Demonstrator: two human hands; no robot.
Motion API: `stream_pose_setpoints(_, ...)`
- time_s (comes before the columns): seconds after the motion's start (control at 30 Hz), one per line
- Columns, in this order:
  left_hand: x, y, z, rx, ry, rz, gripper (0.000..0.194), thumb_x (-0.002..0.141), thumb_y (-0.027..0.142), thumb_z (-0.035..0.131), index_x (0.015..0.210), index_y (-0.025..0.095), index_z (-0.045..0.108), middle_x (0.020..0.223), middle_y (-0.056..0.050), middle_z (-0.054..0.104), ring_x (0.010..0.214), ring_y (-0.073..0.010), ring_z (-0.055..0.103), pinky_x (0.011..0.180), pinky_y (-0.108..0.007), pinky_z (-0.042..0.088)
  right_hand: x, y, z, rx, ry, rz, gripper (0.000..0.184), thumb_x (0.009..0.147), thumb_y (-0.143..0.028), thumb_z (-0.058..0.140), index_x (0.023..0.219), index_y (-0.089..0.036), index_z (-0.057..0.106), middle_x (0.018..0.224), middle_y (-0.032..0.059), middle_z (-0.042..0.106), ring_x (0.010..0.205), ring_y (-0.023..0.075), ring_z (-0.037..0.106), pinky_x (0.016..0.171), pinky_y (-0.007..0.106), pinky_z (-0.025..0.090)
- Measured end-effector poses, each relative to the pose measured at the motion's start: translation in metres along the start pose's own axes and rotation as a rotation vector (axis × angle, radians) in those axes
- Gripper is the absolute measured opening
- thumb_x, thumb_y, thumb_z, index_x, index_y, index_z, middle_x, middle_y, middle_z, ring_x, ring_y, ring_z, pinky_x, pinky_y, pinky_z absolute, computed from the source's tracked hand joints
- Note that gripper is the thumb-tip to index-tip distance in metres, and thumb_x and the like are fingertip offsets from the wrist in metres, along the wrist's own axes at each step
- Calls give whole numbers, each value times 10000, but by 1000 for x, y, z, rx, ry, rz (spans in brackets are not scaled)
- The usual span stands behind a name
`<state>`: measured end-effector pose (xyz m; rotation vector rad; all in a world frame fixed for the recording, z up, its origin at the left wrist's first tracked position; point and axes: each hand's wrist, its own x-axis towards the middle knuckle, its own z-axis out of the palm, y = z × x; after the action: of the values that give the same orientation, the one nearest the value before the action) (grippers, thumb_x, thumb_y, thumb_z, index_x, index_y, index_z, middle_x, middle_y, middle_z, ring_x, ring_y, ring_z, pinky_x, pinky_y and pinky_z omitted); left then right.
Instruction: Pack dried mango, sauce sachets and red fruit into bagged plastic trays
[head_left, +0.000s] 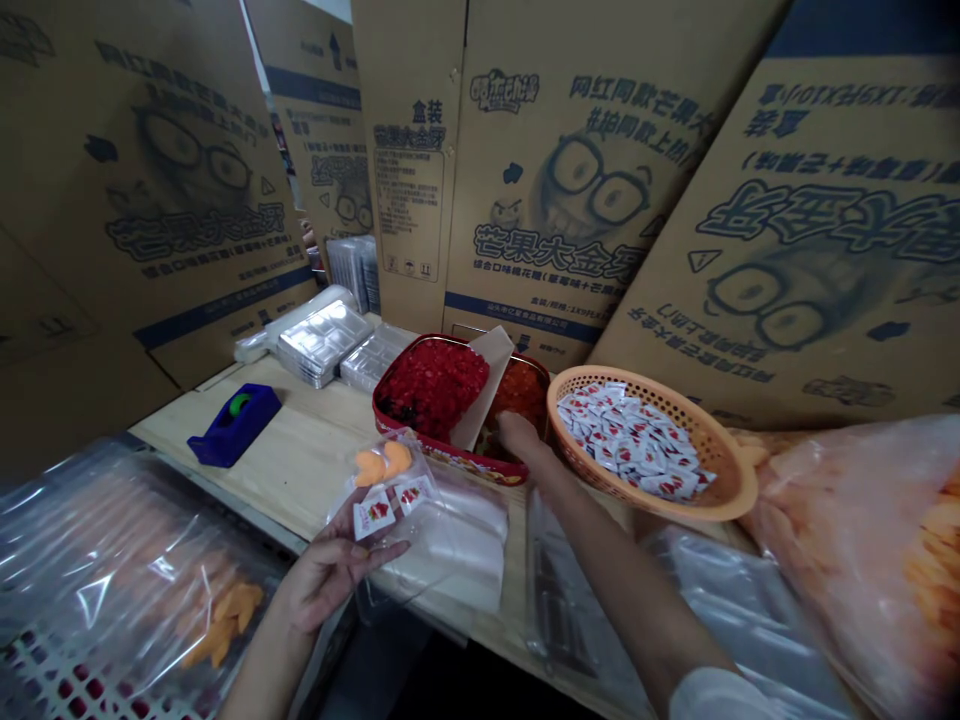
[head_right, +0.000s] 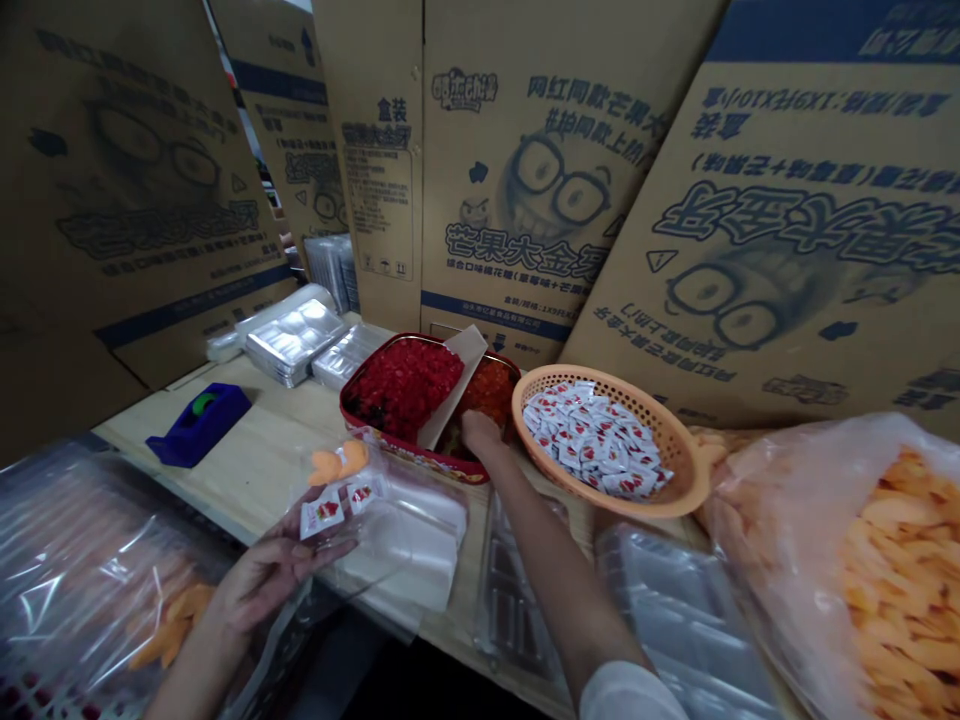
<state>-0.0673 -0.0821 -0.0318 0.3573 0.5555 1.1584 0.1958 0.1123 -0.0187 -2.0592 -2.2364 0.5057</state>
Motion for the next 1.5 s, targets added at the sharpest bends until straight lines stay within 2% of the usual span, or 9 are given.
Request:
stream_pose_setpoints(0.23,3,6,-9,-13,30,33,660,609,-55,443,1169,275,561,1173,-9,618,1137,-277,513,1033,-568,254,-2,-4,-2,22,154,18,261,803,-128,453,1008,-118,613,966,131,641,868,178,604,696,240,419)
stream_pose_setpoints(0.37,6,9,-14,-21,46,32,728,604,-64,434,1231,299,505,1175,-7,617,1135,-274,517,1038,-568,243,-2,-35,-12,114,352,-254,318,830,-125,427,1122,-160,549,1058,78,577,948,134,541,794,218,401)
stream_pose_setpoints(0.5,8,11,-16,-35,29,40,728,600,-57,442,1231,302,502,1170,1,620,1135,-272,517,1045,-560,238,18,-80,-2,27,201,-543,236,839,-146,468,995,-191,639,969,50,579,947,124,528,818,200,386)
stream_pose_setpoints(0.67,6,13,-19,-52,65,61,664,588,-62,442,1144,275,572,1168,11,621,1126,-263,525,1043,-558,251,39,-116,17,-90,97,-549,205,814,-137,500,911,-170,678,946,80,605,908,154,557,756,221,406)
stream_pose_setpoints(0.87,6,19,-21,-56,48,76,620,588,-70,442,1085,264,604,1139,5,637,1110,-264,537,1032,-560,269,38,-138,28,-208,119,-470,309,831,-57,391,990,-78,655,1055,185,587,1026,222,526,849,307,394)
stream_pose_setpoints(1.07,10,23,-22,-18,28,89,665,580,-75,453,1133,276,567,1118,10,644,1089,-251,553,1037,-550,266,40,-145,32,-235,130,-413,325,826,-47,373,1000,-32,646,1046,230,586,1013,254,542,833,344,406)
stream_pose_setpoints(1.33,16,28,-17,11,18,127,743,587,-96,426,1226,279,481,1131,8,634,1082,-244,556,1029,-569,273,30,-125,18,-134,145,-481,232,806,-109,458,938,-91,648,991,143,602,936,191,559,794,274,409)
stream_pose_setpoints(1.43,19,30,-16,25,12,118,760,590,-99,429,1252,273,454,1124,-8,635,1093,-248,549,1031,-565,271,11,-114,7,22,198,-512,204,823,-170,480,969,-120,614,978,91,575,898,151,547,775,240,411)
stream_pose_setpoints(1.5,21,32,-17,22,3,118,791,590,-98,430,1283,283,416,1119,-14,636,1101,-248,544,1032,-566,264,-10,-109,0,228,155,-634,164,808,-185,518,939,-145,608,920,49,561,821,123,543,725,219,419)
